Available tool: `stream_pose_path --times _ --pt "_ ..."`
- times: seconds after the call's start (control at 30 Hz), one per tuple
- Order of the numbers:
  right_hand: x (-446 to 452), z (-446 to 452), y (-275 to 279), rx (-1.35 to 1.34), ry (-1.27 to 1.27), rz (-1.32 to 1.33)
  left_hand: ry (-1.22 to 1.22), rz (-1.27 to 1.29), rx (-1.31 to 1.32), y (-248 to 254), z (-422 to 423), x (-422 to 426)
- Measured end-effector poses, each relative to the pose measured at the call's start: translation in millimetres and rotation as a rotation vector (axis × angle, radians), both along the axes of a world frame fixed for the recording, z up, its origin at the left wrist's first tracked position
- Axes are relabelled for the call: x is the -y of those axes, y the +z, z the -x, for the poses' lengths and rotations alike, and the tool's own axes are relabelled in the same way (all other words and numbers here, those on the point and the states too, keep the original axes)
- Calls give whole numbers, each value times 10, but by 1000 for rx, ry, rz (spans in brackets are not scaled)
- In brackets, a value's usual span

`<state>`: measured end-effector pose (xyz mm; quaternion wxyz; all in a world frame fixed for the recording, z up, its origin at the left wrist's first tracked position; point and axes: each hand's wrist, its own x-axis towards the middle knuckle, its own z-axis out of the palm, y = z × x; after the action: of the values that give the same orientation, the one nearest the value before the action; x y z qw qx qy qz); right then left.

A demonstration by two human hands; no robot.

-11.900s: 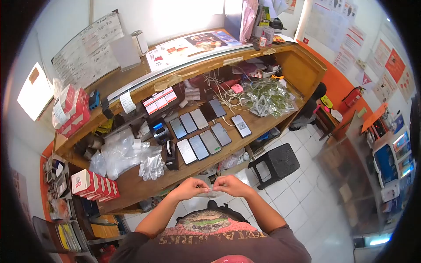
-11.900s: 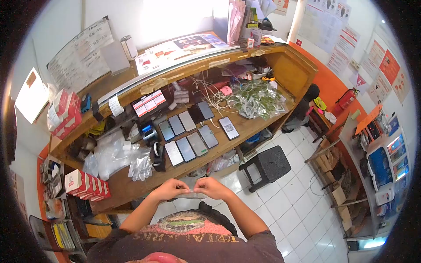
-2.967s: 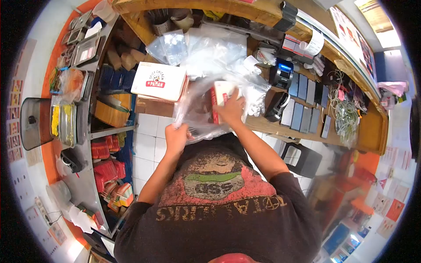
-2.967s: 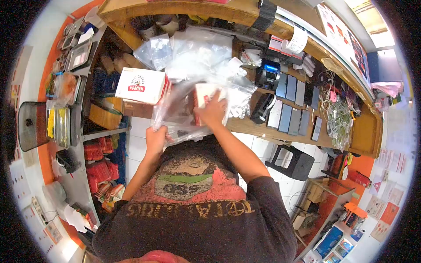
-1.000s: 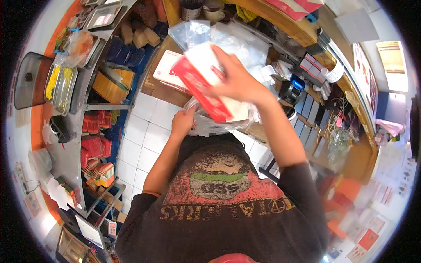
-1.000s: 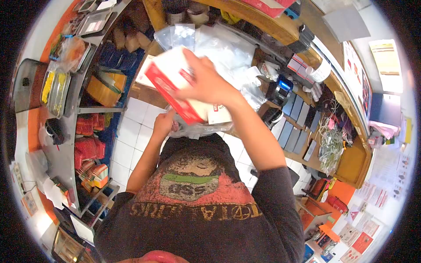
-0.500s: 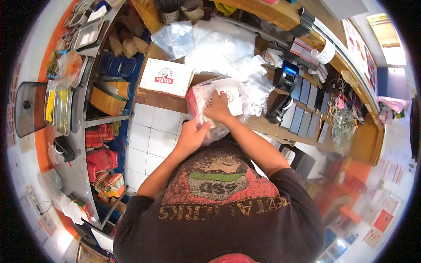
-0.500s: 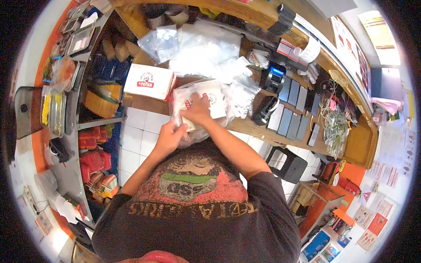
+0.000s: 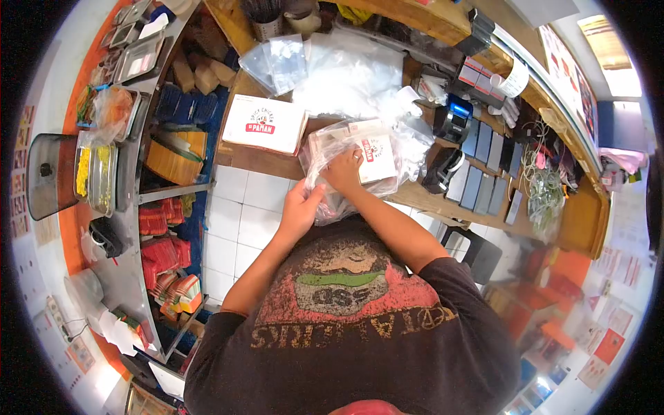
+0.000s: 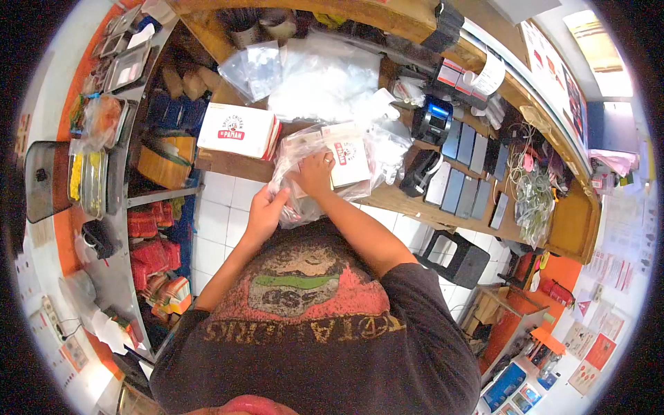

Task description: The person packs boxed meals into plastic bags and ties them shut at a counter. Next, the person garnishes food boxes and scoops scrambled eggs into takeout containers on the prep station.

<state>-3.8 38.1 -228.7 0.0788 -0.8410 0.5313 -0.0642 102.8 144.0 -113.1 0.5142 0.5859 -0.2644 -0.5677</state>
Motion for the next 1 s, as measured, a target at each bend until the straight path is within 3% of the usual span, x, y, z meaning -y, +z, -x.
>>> stream_pose_path --times 0.03,0.1,0.13,0.17,0.23,0.3,0.37,0.47,0.53,0.6,0.67,0.8,0.9,0.97,1.0 --pt "89 79 28 -2 2 5 31 2 -59 36 -5 3" --pt "358 266 126 336 52 -370 64 14 -118 51 -29 9" --pt "395 326 311 741 -17 -46 96 13 -107 22 -35 13" --pt "391 332 562 894 -364 -197 132 11 -95 -26 -39 13" --pt "410 204 1286 761 -263 40 83 13 11 -338 -56 -37" --pt "487 -302 1392 1065 148 -115 18 10 125 -436 -89 -88" --pt "498 -890 1626 760 462 -31 -89 -147 95 -423 -78 -73" --pt "519 -1441 1219 329 466 128 -30 -107 244 -470 -68 -60" --pt "625 -1564 1325 124 507 -154 35 -50 327 -536 -95 -6" --pt "748 -1508 1426 182 457 -215 120 -6 388 -570 -78 24" --pt "838 -1269 1784 307 409 -349 206 -44 155 -491 -86 112" --pt "980 -193 2398 551 460 -585 218 -211 -35 -326 -164 304" --pt "1001 632 2603 334 511 -934 294 -151 -164 -49 -208 459" --pt "959 952 2385 103 485 -1135 196 -52 -177 120 -187 500" --pt "892 992 2267 154 377 -1306 119 -28 -215 214 -194 500"
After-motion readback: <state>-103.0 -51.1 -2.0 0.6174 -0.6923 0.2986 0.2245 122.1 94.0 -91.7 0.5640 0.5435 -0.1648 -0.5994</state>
